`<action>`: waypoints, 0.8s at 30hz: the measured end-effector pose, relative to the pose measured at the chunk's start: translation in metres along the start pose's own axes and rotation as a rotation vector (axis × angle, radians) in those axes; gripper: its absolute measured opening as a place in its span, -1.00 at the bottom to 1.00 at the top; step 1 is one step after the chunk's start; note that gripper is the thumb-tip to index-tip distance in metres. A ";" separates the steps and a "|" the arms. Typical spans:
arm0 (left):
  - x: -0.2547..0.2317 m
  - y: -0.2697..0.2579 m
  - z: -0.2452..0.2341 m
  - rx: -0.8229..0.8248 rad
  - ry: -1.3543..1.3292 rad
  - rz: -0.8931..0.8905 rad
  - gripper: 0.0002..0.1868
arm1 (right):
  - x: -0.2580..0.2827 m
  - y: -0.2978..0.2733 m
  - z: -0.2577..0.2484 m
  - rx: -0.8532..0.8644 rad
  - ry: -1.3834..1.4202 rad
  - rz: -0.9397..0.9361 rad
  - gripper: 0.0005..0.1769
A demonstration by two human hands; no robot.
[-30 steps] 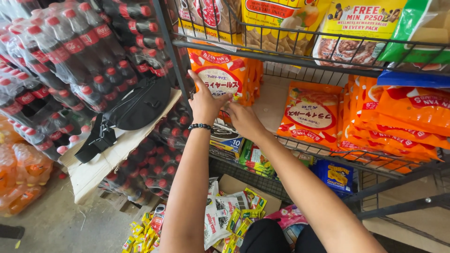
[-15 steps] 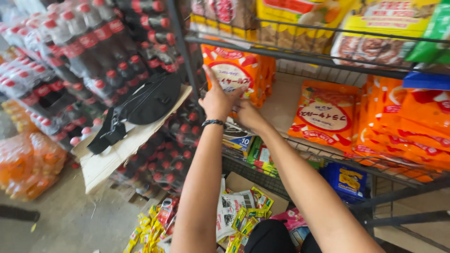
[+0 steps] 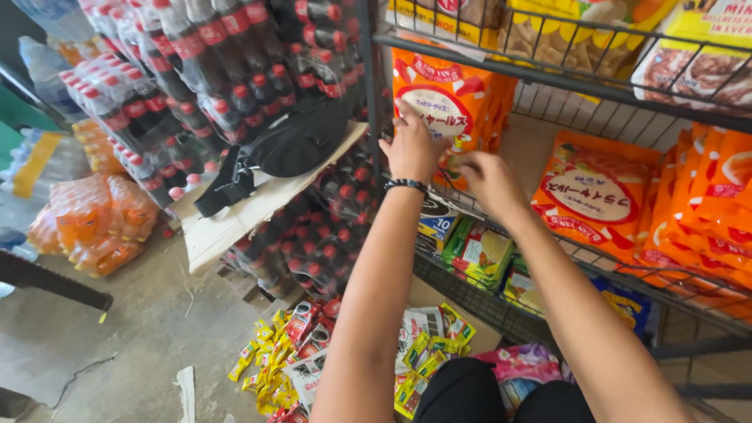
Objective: Organizing and stocking bags of snacks on retail shelving units.
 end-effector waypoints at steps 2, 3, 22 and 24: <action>-0.003 0.000 0.000 -0.131 0.060 0.068 0.40 | 0.012 -0.025 -0.021 -0.230 0.136 -0.139 -0.81; -0.002 -0.005 0.004 -0.145 0.069 0.047 0.40 | 0.016 -0.044 -0.023 -0.212 0.151 -0.152 -0.81; -0.060 -0.246 0.030 -0.224 -0.321 0.570 -0.11 | -0.028 -0.235 -0.058 -0.523 0.736 0.170 -0.84; -0.058 -0.268 0.039 -0.152 -0.332 0.596 -0.18 | -0.041 -0.251 -0.064 -0.506 0.710 0.206 -0.84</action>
Point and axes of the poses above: each hand's wrist, its own y-axis towards the middle knuckle, its own z-axis out of the palm, x = y × z, the point moved 2 cm from there along y, towards the middle knuckle, and after that the axes turned 3 degrees about -z, right-handed, at the moved point
